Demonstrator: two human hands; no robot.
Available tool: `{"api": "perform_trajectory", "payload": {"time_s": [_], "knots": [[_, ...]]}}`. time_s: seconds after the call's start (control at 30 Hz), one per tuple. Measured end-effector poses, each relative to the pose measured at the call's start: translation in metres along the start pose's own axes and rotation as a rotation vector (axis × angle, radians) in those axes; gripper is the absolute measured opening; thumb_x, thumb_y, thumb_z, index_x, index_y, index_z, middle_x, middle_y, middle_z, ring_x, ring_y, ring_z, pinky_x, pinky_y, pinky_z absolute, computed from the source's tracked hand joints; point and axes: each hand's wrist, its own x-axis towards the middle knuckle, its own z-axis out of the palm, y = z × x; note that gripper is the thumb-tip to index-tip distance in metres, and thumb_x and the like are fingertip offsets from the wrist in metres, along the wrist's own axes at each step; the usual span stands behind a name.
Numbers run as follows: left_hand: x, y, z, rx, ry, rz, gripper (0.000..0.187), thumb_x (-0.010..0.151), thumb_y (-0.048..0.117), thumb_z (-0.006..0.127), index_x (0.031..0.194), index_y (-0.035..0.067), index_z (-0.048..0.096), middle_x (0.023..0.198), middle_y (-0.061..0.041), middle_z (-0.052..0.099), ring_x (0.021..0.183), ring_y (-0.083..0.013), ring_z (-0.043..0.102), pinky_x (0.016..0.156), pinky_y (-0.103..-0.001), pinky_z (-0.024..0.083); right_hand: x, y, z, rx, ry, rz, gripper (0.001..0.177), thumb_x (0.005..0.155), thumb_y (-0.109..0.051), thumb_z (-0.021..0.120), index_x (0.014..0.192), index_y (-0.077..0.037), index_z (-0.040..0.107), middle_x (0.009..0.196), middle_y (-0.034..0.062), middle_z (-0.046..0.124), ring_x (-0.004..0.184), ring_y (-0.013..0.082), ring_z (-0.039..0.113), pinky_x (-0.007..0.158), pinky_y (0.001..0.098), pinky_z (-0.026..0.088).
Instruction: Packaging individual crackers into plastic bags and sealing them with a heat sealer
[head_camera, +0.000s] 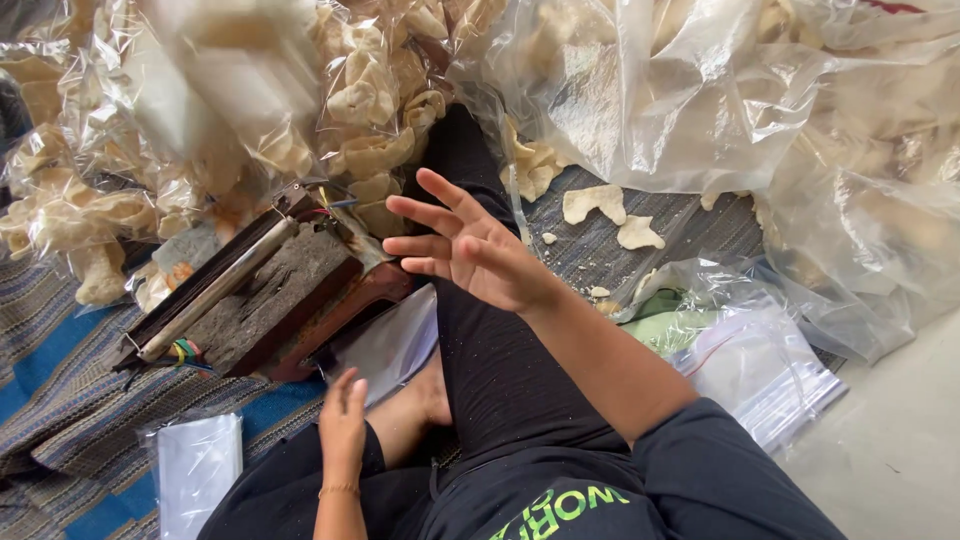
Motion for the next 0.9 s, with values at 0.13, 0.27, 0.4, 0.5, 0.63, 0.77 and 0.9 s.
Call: {"api": "perform_trajectory", "payload": {"time_s": [0.13, 0.27, 0.4, 0.5, 0.63, 0.77, 0.9], "knots": [[0.059, -0.041, 0.013, 0.449, -0.167, 0.021, 0.061, 0.09, 0.051, 0.055, 0.143, 0.022, 0.058, 0.148, -0.009, 0.059, 0.139, -0.0304, 0.052, 0.11, -0.042, 0.041, -0.009, 0.014, -0.04, -0.325, 0.258, 0.112, 0.052, 0.102, -0.022, 0.063, 0.148, -0.004, 0.047, 0.154, 0.0191, 0.052, 0.126, 0.0336, 0.066, 0.102, 0.0361, 0.056], [0.098, -0.079, 0.027, 0.905, -0.156, 0.02, 0.08, 0.089, 0.067, 0.04, 0.161, 0.034, 0.028, 0.171, -0.023, 0.007, 0.157, -0.0406, 0.012, 0.121, -0.05, 0.022, -0.066, 0.001, -0.127, -0.38, 0.609, 0.231, 0.043, 0.096, -0.011, 0.061, 0.137, 0.0, 0.056, 0.141, 0.0218, 0.063, 0.113, 0.0311, 0.071, 0.091, 0.0355, 0.06], [0.094, -0.077, 0.031, 1.083, -0.33, -0.284, 0.083, 0.094, 0.068, 0.039, 0.164, 0.034, 0.011, 0.174, -0.001, 0.009, 0.159, -0.0371, 0.001, 0.116, -0.077, 0.011, -0.162, -0.039, -0.239, -0.36, 1.201, 0.216, 0.03, 0.096, -0.008, 0.063, 0.126, -0.009, 0.061, 0.116, 0.0115, 0.072, 0.087, 0.0208, 0.073, 0.069, 0.0305, 0.065], [0.093, -0.097, 0.027, 1.139, -0.174, -0.088, 0.072, 0.097, 0.061, 0.043, 0.16, 0.027, 0.033, 0.17, 0.001, 0.026, 0.154, -0.0353, 0.025, 0.11, -0.071, 0.029, -0.243, -0.063, -0.363, -0.668, 1.498, 0.198, 0.015, 0.092, -0.016, 0.065, 0.105, -0.02, 0.07, 0.089, 0.0053, 0.073, 0.063, 0.0174, 0.07, 0.047, 0.0299, 0.056], [0.1, -0.139, 0.019, 0.734, 0.295, 0.606, 0.042, 0.088, 0.014, 0.067, 0.128, 0.004, 0.072, 0.134, -0.017, 0.069, 0.121, -0.037, 0.065, 0.102, -0.045, 0.052, -0.272, -0.1, -0.423, -0.956, 1.646, 0.378, 0.014, 0.091, -0.024, 0.062, 0.098, -0.018, 0.073, 0.073, 0.0057, 0.068, 0.049, 0.0165, 0.061, 0.039, 0.0287, 0.045], [0.091, -0.135, 0.01, 0.639, 0.469, 0.625, 0.044, 0.083, 0.003, 0.061, 0.122, 0.013, 0.078, 0.126, -0.01, 0.074, 0.112, -0.0319, 0.07, 0.088, -0.039, 0.058, -0.256, -0.154, -0.471, -0.975, 1.571, 0.513, 0.016, 0.092, -0.026, 0.061, 0.104, -0.018, 0.069, 0.082, 0.0067, 0.064, 0.059, 0.0182, 0.058, 0.047, 0.0306, 0.043], [0.082, -0.127, 0.006, 0.136, 0.34, 0.103, 0.071, 0.076, -0.002, 0.071, 0.145, 0.008, 0.055, 0.112, -0.014, 0.062, 0.085, -0.0242, 0.051, 0.064, -0.033, 0.047, -0.245, -0.158, -0.462, -1.054, 1.476, 0.627, 0.024, 0.093, -0.03, 0.059, 0.113, -0.016, 0.062, 0.095, 0.0081, 0.058, 0.073, 0.0209, 0.053, 0.058, 0.0336, 0.041]]}}
